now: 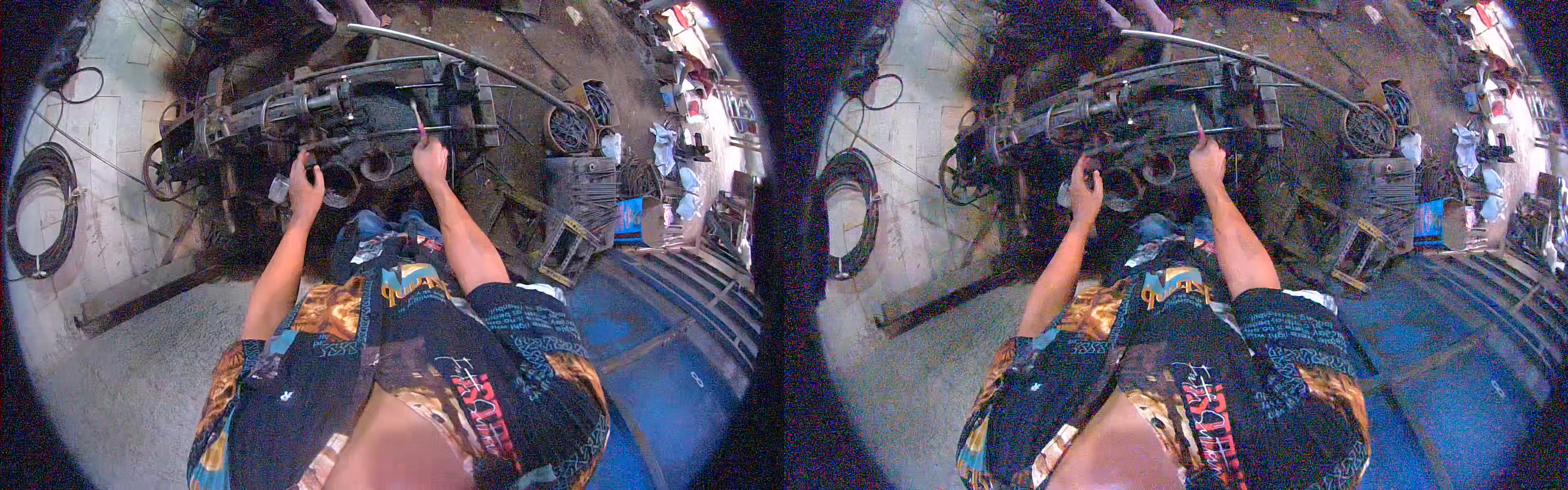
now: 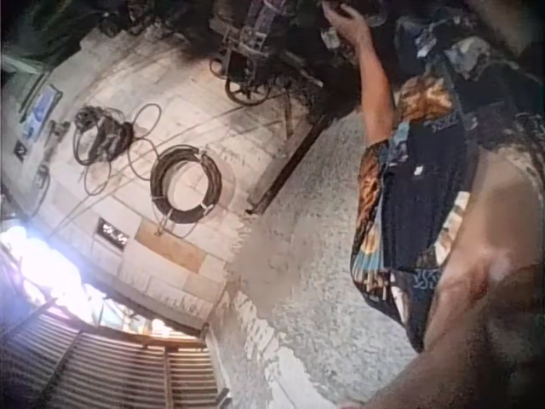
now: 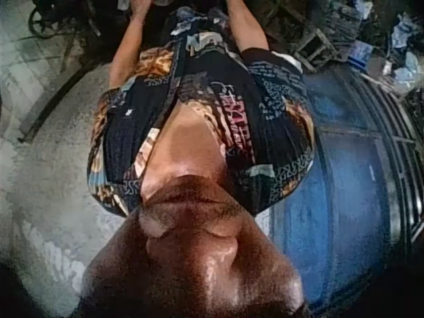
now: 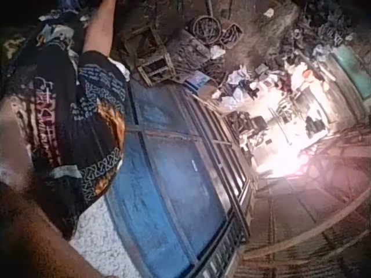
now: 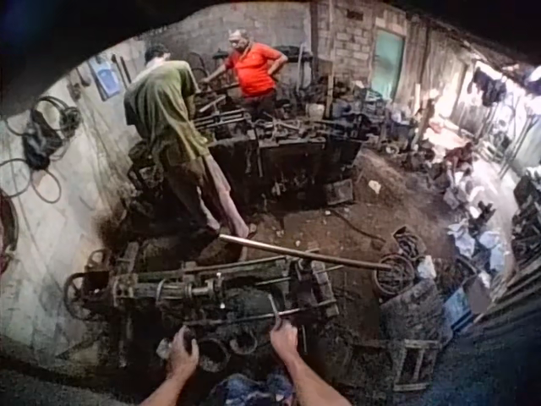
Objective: Bending metal pipes using a manual bending machine in a fabrication shop.
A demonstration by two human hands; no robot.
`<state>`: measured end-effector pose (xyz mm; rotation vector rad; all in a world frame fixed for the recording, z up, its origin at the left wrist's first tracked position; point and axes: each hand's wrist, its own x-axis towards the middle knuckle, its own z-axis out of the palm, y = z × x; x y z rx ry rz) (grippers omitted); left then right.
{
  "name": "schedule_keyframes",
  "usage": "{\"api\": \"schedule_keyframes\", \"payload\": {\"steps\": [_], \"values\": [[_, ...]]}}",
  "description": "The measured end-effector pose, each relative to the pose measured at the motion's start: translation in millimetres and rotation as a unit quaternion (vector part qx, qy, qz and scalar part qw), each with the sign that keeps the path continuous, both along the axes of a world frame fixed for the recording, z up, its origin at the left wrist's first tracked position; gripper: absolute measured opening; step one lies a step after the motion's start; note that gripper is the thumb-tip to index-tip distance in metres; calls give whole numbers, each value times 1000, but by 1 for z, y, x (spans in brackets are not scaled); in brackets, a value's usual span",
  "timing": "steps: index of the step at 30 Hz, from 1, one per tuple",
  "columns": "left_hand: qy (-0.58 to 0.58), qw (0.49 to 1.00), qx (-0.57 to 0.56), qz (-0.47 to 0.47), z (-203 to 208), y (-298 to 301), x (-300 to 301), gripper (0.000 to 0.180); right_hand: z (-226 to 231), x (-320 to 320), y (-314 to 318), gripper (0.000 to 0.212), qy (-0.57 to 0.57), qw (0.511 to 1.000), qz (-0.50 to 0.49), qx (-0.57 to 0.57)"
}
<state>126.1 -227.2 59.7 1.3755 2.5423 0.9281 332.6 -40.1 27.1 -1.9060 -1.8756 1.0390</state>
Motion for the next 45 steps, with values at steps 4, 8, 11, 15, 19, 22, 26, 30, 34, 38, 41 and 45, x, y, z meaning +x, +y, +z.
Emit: {"api": "schedule_keyframes", "payload": {"steps": [4,8,11,15,19,22,26,30,34,38,41,45], "values": [[-57,998,6,12,8,4,1,45,-10,9,-14,33,42,999,-3,21],[-30,1000,-7,8,2,-3,1,45,14,-19,17,35,74,994,-50,56],[-39,999,-9,3,1,-2,1,45,5,-15,31,35,46,999,-18,11],[-46,999,-7,12,2,-1,4,44,-17,11,1,39,9,1000,-7,19],[-75,997,6,28,-5,-5,0,44,-7,10,-2,39,49,999,-17,5],[-36,999,-5,7,-9,-7,0,45,-2,-10,26,37,23,994,-7,107],[-11,999,-32,10,-3,-1,6,47,-3,-12,33,36,15,999,-26,35],[-39,999,-17,20,-8,-6,3,46,-15,14,1,35,37,997,7,66],[-56,998,-5,22,-9,-9,0,46,-7,10,-4,35,18,999,-20,32],[-19,1000,3,1,-10,-7,1,45,-1,-12,33,37,58,994,-18,90],[-42,999,-13,2,-6,-6,5,47,4,-10,37,36,10,1000,-3,20],[-48,999,-16,12,-9,-13,4,48,-7,6,12,34,56,998,-16,11]]}}
